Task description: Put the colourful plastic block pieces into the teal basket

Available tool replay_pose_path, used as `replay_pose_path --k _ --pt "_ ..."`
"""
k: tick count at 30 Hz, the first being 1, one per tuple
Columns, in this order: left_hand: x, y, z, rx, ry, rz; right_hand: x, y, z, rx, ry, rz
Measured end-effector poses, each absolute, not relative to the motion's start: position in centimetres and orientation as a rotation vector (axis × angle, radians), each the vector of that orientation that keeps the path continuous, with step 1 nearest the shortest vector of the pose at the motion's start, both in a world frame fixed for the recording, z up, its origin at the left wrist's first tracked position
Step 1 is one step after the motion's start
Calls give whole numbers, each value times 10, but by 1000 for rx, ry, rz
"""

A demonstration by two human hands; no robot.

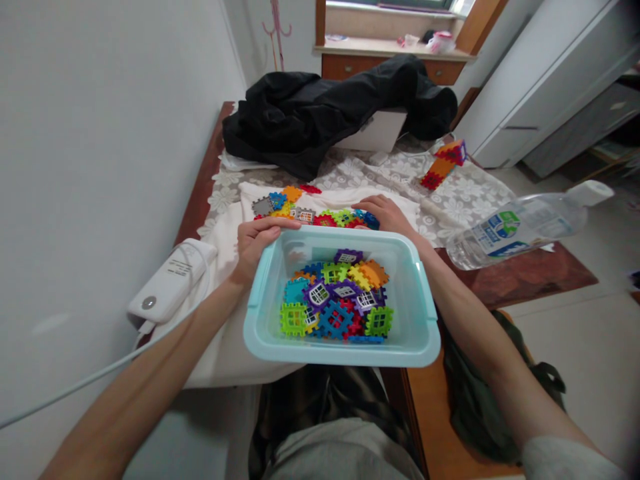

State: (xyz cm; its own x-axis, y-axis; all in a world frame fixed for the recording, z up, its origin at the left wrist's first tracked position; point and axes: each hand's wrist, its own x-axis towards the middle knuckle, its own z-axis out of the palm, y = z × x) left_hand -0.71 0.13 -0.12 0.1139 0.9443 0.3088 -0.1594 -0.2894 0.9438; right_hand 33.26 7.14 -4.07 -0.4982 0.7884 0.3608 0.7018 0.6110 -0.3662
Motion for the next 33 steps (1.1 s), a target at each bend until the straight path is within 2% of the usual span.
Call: replay_pose_path --k 6,13,22,33 --pt "-8 1 -2 1382 862 1379 340 71 -39 -1370 -2404 201" --pt "-8 1 0 1395 854 1370 339 71 -36 -1354 -2382 252" --pt "-8 0 -1 1399 874 1373 372 81 -31 -1220 -2475 494" --pt "-7 -2 0 1367 888 1371 373 77 -31 -1319 -2393 636"
